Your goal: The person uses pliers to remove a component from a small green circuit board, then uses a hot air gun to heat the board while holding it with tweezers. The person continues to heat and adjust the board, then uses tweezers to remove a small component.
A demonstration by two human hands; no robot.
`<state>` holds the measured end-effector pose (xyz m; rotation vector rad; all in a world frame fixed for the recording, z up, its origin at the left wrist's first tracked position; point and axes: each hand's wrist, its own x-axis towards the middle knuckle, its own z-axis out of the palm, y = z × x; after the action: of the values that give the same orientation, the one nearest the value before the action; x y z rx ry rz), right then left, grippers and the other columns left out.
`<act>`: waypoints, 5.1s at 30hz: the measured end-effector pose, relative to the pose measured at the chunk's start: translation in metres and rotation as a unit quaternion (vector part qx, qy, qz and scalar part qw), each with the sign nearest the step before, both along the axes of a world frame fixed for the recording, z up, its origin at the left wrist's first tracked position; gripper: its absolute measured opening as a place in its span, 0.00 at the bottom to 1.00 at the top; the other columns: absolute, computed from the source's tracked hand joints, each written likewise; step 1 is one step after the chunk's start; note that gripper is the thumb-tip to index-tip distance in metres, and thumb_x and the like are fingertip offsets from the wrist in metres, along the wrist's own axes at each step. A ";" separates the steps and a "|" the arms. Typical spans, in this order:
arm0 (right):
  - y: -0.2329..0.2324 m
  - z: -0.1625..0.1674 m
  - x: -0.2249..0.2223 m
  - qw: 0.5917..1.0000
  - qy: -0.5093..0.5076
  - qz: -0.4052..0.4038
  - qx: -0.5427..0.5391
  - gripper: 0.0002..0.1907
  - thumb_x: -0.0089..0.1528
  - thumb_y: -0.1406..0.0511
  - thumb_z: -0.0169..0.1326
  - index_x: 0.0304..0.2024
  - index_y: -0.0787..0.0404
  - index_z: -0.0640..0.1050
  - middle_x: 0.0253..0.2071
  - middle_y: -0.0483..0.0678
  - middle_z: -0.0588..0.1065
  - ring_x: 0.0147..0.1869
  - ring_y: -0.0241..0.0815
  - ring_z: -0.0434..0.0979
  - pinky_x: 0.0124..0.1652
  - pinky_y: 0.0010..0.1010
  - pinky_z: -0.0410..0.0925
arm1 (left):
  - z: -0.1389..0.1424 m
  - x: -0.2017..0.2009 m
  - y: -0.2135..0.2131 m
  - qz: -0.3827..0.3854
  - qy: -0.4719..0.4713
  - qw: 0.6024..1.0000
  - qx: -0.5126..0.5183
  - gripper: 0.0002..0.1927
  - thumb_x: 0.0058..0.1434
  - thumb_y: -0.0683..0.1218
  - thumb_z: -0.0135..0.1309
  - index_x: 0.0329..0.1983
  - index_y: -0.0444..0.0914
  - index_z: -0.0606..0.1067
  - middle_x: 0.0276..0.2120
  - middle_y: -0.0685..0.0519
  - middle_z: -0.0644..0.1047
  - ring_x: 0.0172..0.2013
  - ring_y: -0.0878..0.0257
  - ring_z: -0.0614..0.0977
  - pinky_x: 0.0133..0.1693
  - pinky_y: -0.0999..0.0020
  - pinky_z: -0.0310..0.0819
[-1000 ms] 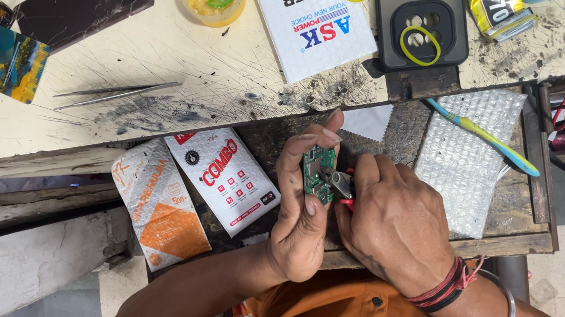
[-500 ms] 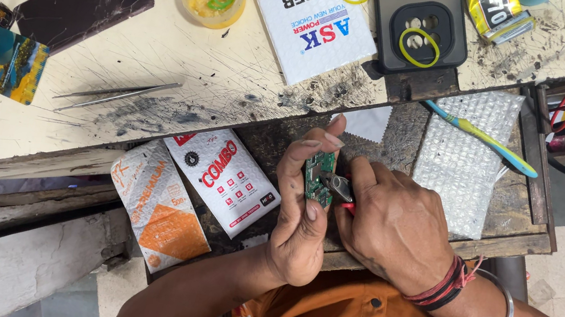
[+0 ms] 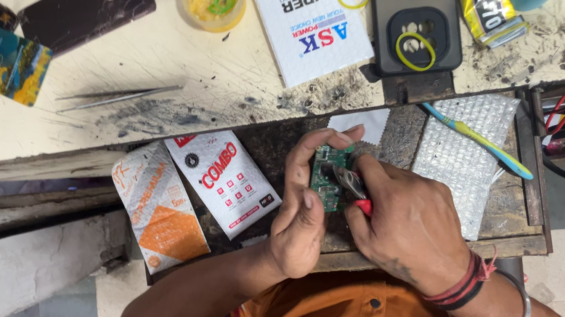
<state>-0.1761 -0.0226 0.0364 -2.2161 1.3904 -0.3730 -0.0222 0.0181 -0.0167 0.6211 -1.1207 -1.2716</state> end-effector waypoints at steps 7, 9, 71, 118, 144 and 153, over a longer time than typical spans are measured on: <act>0.008 0.002 -0.015 0.995 -0.095 -0.005 -0.001 0.15 0.60 0.62 0.59 0.46 0.62 0.76 0.43 0.60 0.72 0.38 0.61 0.77 0.35 0.48 0.72 | 0.000 0.003 -0.008 0.010 0.100 0.995 0.016 0.34 0.82 0.62 0.36 0.79 0.36 0.48 0.63 0.46 0.65 0.69 0.51 0.64 0.73 0.54 0.52; 0.010 0.000 -0.020 0.996 -0.087 -0.009 -0.005 0.14 0.63 0.60 0.59 0.46 0.63 0.77 0.41 0.58 0.72 0.40 0.59 0.77 0.37 0.47 0.72 | 0.000 0.004 -0.009 0.017 0.100 0.995 0.010 0.34 0.82 0.62 0.36 0.79 0.36 0.49 0.63 0.46 0.65 0.69 0.51 0.65 0.73 0.54 0.52; -0.001 0.019 0.015 0.991 0.077 0.008 -0.107 0.18 0.51 0.61 0.62 0.39 0.61 0.73 0.34 0.56 0.71 0.37 0.58 0.76 0.34 0.48 0.70 | -0.001 0.004 -0.006 0.050 0.024 0.998 0.009 0.34 0.80 0.63 0.40 0.74 0.36 0.49 0.64 0.48 0.62 0.71 0.55 0.61 0.72 0.58 0.52; 0.002 0.016 0.020 0.992 0.071 0.014 -0.107 0.19 0.51 0.60 0.60 0.39 0.64 0.73 0.32 0.54 0.72 0.37 0.56 0.75 0.35 0.48 0.68 | -0.015 0.001 -0.007 0.070 0.025 0.997 -0.026 0.22 0.82 0.54 0.38 0.71 0.40 0.52 0.65 0.47 0.62 0.71 0.53 0.60 0.73 0.58 0.49; 0.005 -0.001 0.018 0.995 0.011 0.041 -0.085 0.15 0.51 0.63 0.59 0.35 0.66 0.71 0.30 0.58 0.72 0.33 0.59 0.75 0.33 0.48 0.70 | -0.008 -0.001 -0.002 0.065 0.051 0.996 0.039 0.25 0.75 0.54 0.45 0.67 0.38 0.56 0.60 0.45 0.64 0.69 0.51 0.62 0.72 0.56 0.48; 0.003 -0.001 0.011 0.998 -0.021 0.053 -0.007 0.15 0.53 0.64 0.59 0.36 0.65 0.70 0.31 0.59 0.75 0.34 0.64 0.77 0.31 0.52 0.71 | -0.009 -0.001 -0.006 0.039 0.057 0.997 0.021 0.25 0.77 0.54 0.41 0.70 0.38 0.56 0.60 0.45 0.65 0.68 0.51 0.63 0.72 0.56 0.50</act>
<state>-0.1654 -0.0198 0.0352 -2.2689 1.2456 -0.3900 -0.0237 0.0122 -0.0252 0.6106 -0.9690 -1.2494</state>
